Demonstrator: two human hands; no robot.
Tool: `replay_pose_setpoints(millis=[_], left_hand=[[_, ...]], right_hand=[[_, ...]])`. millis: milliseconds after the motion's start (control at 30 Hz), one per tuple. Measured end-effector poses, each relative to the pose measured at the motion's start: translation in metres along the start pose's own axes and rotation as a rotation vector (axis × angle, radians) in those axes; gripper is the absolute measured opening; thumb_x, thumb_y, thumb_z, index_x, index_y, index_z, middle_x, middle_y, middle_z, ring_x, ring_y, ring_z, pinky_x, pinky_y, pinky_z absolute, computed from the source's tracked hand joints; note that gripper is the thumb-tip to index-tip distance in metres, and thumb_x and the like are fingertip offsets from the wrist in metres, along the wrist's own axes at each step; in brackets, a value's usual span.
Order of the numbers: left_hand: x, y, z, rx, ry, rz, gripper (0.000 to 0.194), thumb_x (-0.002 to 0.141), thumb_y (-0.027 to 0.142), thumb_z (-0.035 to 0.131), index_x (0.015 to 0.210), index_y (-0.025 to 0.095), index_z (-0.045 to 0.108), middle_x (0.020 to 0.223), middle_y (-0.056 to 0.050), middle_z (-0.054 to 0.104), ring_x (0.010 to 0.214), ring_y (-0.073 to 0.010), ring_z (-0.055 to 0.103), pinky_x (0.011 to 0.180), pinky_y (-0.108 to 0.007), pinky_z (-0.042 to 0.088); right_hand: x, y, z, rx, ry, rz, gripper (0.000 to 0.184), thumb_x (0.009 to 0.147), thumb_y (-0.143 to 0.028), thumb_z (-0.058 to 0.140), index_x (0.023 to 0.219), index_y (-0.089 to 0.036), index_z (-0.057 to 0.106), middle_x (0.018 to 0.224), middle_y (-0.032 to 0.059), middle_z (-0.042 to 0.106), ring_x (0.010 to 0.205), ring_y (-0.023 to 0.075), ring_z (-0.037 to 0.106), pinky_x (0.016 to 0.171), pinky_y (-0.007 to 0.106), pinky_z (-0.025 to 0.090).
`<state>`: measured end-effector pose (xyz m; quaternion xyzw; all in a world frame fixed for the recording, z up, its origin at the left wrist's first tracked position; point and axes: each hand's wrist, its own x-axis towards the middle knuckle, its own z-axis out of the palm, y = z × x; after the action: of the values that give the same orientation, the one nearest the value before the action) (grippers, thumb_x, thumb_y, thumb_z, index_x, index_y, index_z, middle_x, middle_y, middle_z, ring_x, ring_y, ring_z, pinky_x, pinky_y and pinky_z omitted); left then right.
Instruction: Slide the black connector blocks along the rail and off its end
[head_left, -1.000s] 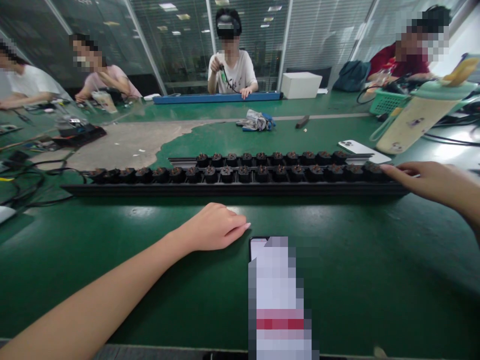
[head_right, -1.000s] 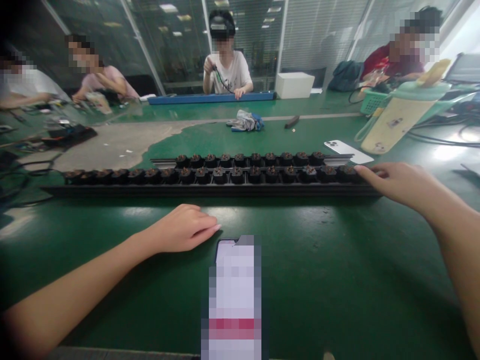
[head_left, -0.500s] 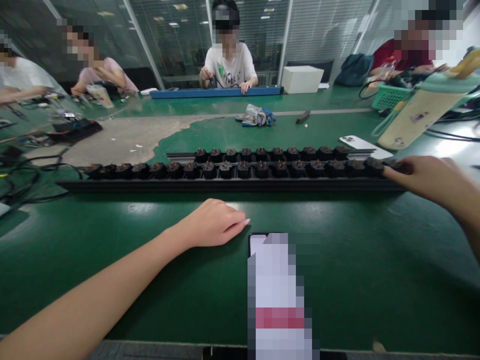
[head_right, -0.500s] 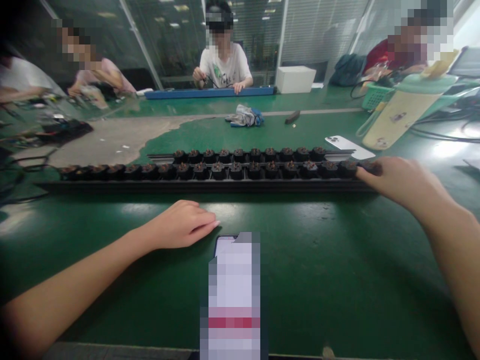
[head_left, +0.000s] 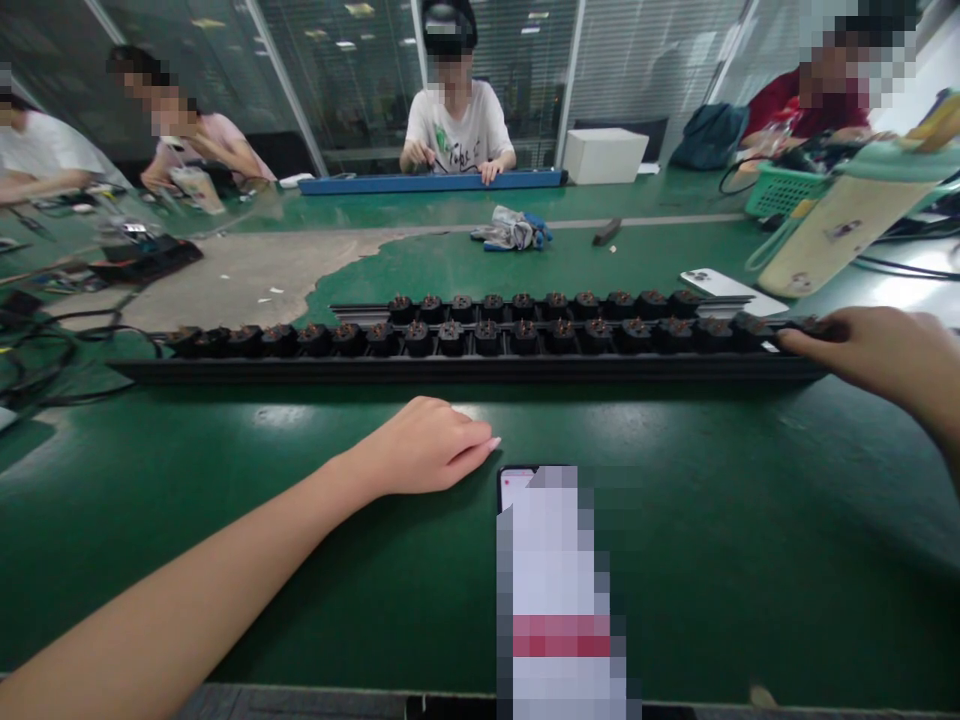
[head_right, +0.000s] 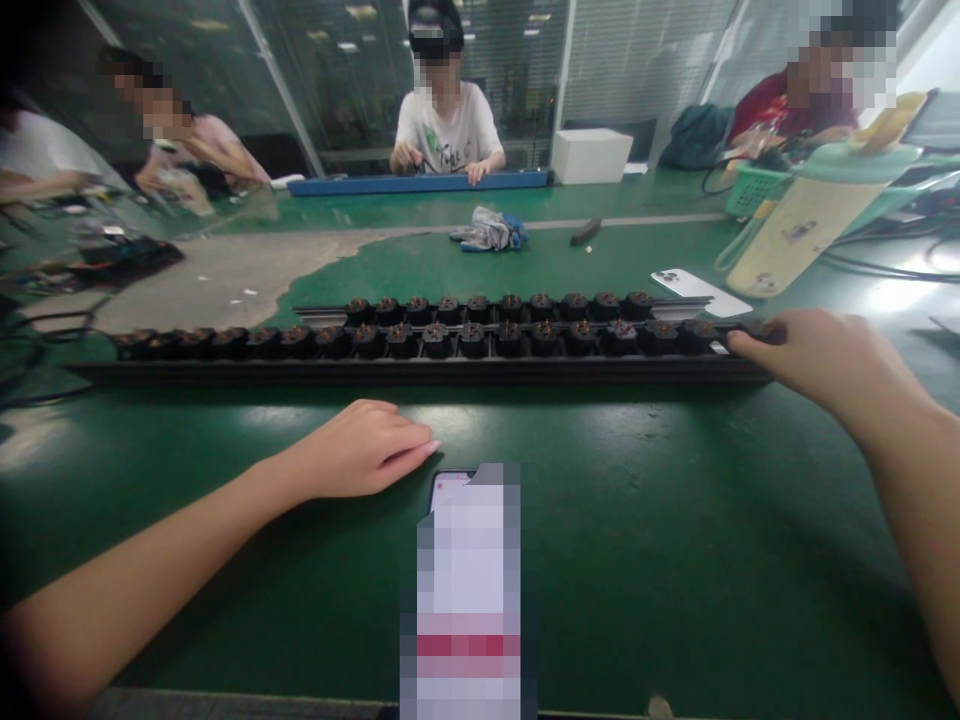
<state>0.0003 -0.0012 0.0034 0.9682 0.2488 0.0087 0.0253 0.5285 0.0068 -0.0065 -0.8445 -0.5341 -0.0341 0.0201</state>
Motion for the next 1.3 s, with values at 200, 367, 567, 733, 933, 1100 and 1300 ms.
replay_pose_setpoints(millis=[200, 367, 567, 733, 933, 1100, 1300], left_hand=[[0.0, 0.0, 0.0, -0.003, -0.009, -0.004, 0.042, 0.107, 0.032, 0.036, 0.07, 0.019, 0.052, 0.061, 0.001, 0.057, 0.054, -0.0143, 0.049, 0.063, -0.03, 0.039], [0.0, 0.0, 0.0, 0.025, -0.007, 0.003, 0.042, 0.107, 0.033, 0.035, 0.071, 0.019, 0.052, 0.061, 0.0, 0.057, 0.055, -0.0149, 0.05, 0.062, -0.031, 0.037], [0.0, 0.0, 0.0, 0.034, -0.017, 0.002, 0.042, 0.107, 0.033, 0.035, 0.071, 0.02, 0.052, 0.061, 0.001, 0.056, 0.055, -0.015, 0.05, 0.062, -0.031, 0.037], [0.0, -0.001, 0.001, 0.022, -0.011, 0.004, 0.042, 0.107, 0.034, 0.035, 0.071, 0.02, 0.052, 0.061, 0.001, 0.056, 0.055, -0.0148, 0.049, 0.062, -0.032, 0.038], [0.0, -0.001, -0.001, 0.017, 0.013, 0.012, 0.042, 0.107, 0.032, 0.036, 0.07, 0.019, 0.052, 0.059, 0.001, 0.054, 0.053, -0.0139, 0.048, 0.06, -0.031, 0.036], [0.0, 0.0, -0.002, 0.003, 0.031, 0.022, 0.042, 0.106, 0.031, 0.037, 0.069, 0.019, 0.053, 0.058, 0.001, 0.055, 0.052, -0.0138, 0.047, 0.06, -0.031, 0.037], [0.0, 0.0, -0.001, 0.029, 0.019, 0.018, 0.042, 0.107, 0.031, 0.037, 0.069, 0.019, 0.053, 0.058, 0.001, 0.055, 0.053, -0.0137, 0.049, 0.059, -0.03, 0.036]], right_hand=[[0.004, 0.005, 0.0, 0.017, -0.017, 0.007, 0.064, 0.07, -0.08, 0.044, 0.08, -0.021, 0.063, 0.078, 0.0122, 0.06, 0.068, 0.0223, 0.045, 0.065, 0.037, 0.036], [0.002, 0.003, -0.001, 0.016, -0.005, 0.007, 0.062, 0.07, -0.079, 0.044, 0.077, -0.02, 0.061, 0.079, 0.0125, 0.06, 0.069, 0.0219, 0.045, 0.066, 0.037, 0.036], [-0.003, -0.002, -0.008, -0.002, -0.036, 0.069, 0.057, 0.071, -0.074, 0.047, 0.078, -0.02, 0.063, 0.078, 0.0118, 0.06, 0.069, 0.0222, 0.045, 0.066, 0.037, 0.036], [-0.004, -0.001, -0.011, 0.009, -0.036, 0.082, 0.055, 0.073, -0.073, 0.05, 0.078, -0.021, 0.065, 0.076, 0.0112, 0.063, 0.07, 0.0241, 0.049, 0.066, 0.038, 0.036], [-0.002, 0.002, -0.013, 0.056, -0.071, 0.117, 0.045, 0.077, -0.066, 0.055, 0.077, -0.021, 0.064, 0.073, 0.0102, 0.065, 0.074, 0.027, 0.055, 0.066, 0.038, 0.039], [0.001, 0.008, -0.013, 0.077, -0.083, 0.11, 0.046, 0.077, -0.066, 0.057, 0.074, -0.021, 0.064, 0.073, 0.01, 0.067, 0.073, 0.0269, 0.058, 0.065, 0.038, 0.04], [-0.001, 0.009, -0.016, 0.101, -0.075, 0.11, 0.044, 0.078, -0.063, 0.058, 0.078, -0.019, 0.065, 0.073, 0.01, 0.067, 0.073, 0.0263, 0.058, 0.065, 0.037, 0.039]])
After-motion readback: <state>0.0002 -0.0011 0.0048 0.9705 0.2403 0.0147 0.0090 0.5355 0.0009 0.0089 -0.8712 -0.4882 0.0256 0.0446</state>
